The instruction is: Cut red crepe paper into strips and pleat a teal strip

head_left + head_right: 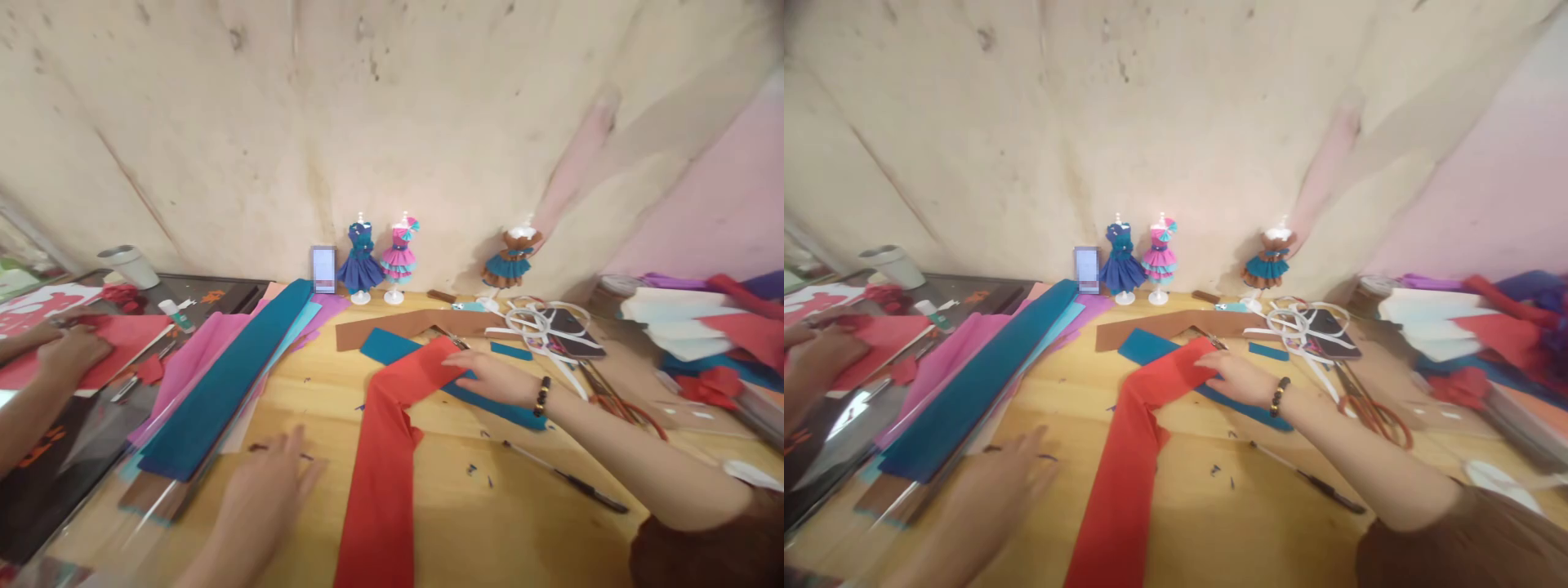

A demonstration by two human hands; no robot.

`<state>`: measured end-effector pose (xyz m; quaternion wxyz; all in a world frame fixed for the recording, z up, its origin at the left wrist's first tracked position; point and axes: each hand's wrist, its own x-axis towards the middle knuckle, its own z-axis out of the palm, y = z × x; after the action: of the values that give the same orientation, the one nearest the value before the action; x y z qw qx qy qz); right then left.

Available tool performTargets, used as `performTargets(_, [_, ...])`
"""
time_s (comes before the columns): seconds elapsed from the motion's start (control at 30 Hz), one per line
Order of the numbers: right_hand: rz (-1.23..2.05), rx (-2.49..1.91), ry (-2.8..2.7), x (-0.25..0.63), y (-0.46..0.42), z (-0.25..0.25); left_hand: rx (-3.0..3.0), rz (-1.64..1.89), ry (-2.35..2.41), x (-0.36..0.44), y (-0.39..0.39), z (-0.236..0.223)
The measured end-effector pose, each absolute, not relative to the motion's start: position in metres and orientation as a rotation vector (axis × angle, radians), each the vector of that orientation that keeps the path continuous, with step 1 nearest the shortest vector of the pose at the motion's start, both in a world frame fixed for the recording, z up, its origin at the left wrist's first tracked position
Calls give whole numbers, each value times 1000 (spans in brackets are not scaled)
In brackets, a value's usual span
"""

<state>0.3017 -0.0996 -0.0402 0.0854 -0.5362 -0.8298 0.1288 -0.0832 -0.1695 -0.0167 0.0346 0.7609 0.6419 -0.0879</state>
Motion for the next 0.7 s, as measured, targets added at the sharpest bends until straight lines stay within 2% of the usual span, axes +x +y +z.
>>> performTargets(0.13, [324,-1679,-2445,317,-118,-49,2297,-415,1621,-19,-201,-31])
performTargets(0.3, [185,-1892,-2335,342,-129,-59,2411,-446,1627,6,-223,-55])
performTargets(0.47, [116,-1998,-2284,354,-125,-70,2375,-491,1620,-7,-212,-50])
performTargets(0.7, [69,-1939,-2293,350,-119,-76,2379,-601,1694,-65,-184,-36])
